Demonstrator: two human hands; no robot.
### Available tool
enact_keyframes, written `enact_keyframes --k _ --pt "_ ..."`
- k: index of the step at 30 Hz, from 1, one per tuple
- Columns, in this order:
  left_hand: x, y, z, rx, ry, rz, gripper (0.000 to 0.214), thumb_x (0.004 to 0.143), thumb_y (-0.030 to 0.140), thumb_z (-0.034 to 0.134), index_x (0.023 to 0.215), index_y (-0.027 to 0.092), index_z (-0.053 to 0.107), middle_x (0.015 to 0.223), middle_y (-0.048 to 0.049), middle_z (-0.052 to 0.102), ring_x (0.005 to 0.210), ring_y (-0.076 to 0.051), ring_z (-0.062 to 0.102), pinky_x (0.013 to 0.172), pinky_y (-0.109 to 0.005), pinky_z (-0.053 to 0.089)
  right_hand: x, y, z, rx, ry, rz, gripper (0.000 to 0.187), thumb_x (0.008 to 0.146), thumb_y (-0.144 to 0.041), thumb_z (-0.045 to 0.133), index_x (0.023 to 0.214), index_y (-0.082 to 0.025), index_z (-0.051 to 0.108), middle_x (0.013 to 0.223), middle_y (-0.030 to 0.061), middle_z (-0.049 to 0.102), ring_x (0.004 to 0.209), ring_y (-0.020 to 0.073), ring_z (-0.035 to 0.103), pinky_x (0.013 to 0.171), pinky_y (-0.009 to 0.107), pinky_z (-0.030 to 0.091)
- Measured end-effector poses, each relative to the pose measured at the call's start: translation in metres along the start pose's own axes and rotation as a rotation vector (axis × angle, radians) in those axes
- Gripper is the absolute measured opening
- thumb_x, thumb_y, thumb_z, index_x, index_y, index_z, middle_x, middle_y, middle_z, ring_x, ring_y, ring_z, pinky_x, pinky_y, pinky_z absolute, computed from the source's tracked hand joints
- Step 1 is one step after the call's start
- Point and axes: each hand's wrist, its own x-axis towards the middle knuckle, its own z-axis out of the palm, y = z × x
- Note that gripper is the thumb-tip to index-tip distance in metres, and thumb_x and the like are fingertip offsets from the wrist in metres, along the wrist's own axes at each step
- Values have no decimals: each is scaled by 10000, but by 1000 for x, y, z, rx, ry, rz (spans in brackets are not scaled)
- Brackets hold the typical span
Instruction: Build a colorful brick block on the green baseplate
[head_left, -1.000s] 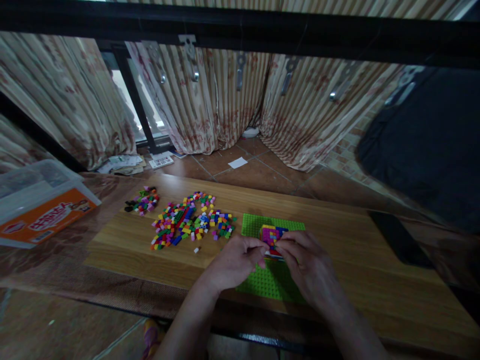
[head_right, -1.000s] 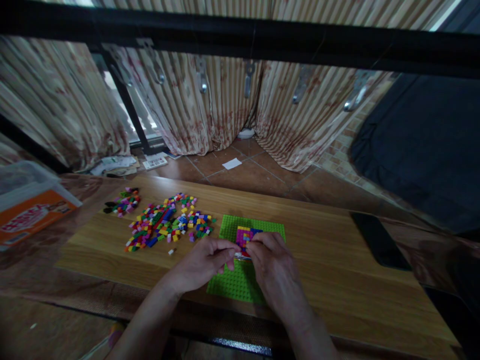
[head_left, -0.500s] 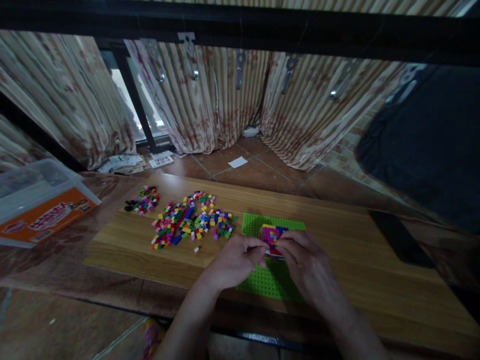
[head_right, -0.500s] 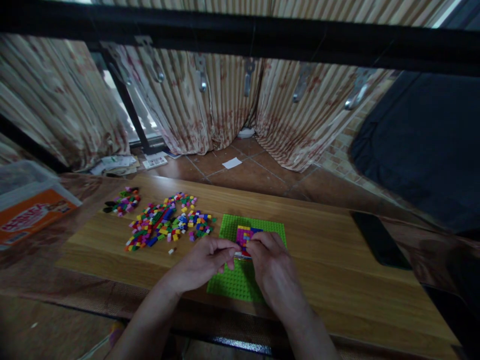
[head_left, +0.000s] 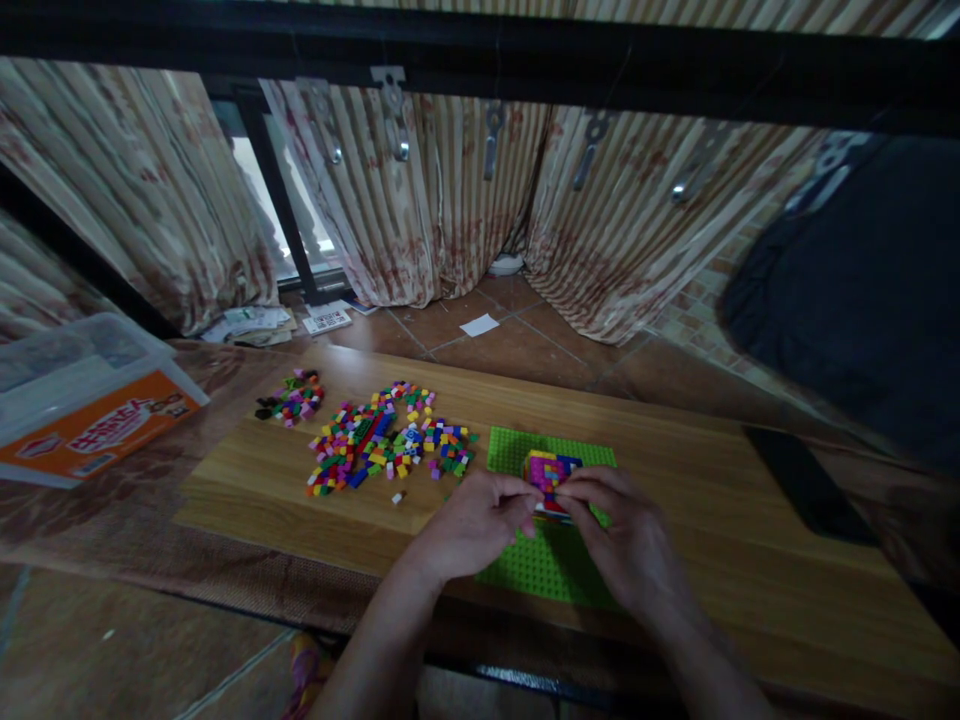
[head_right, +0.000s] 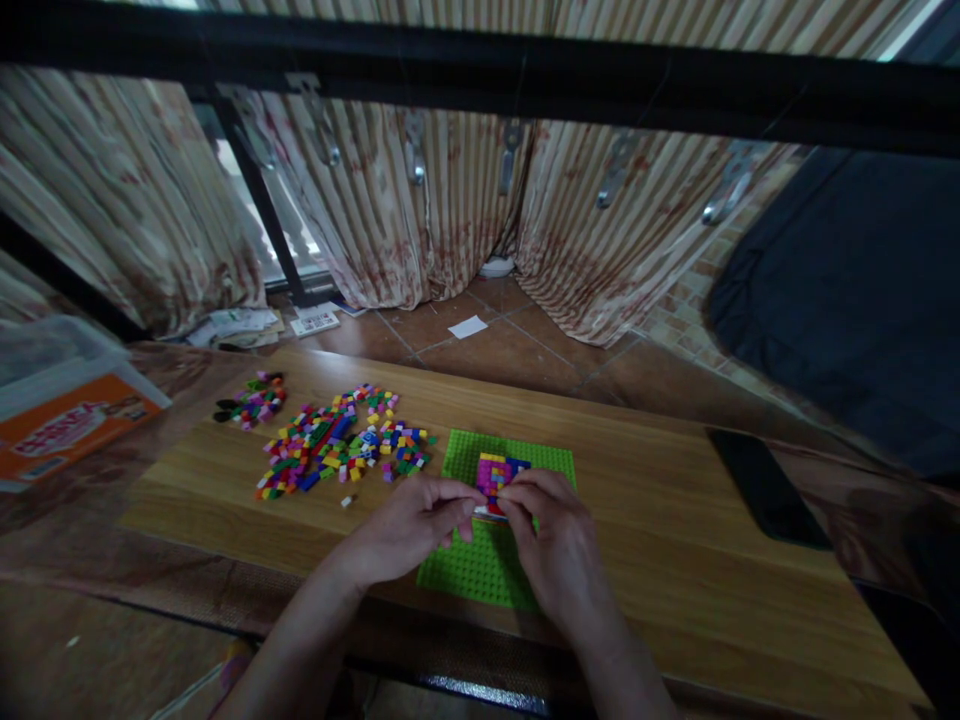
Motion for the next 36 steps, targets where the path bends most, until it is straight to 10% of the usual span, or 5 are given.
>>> enact_keyframes --k 14,36 --pt "0 -2 0 4 -2 -29 392 889 454 451 931 155 700 691 -11 642 575 -117 509 542 -222 381 0 4 11 54 151 346 445 810 -463 582 1180 -215 594 1205 107 588 1108 276 543 931 477 438" --pt "-6 1 -23 25 122 13 336 867 388 481 884 141 708 676 -3 636 570 -104 499 558 -209 392 -1 8 15 159 108 406 442 796 -479 604 1153 -220 619 1167 101 622 1047 270 597 910 482 458"
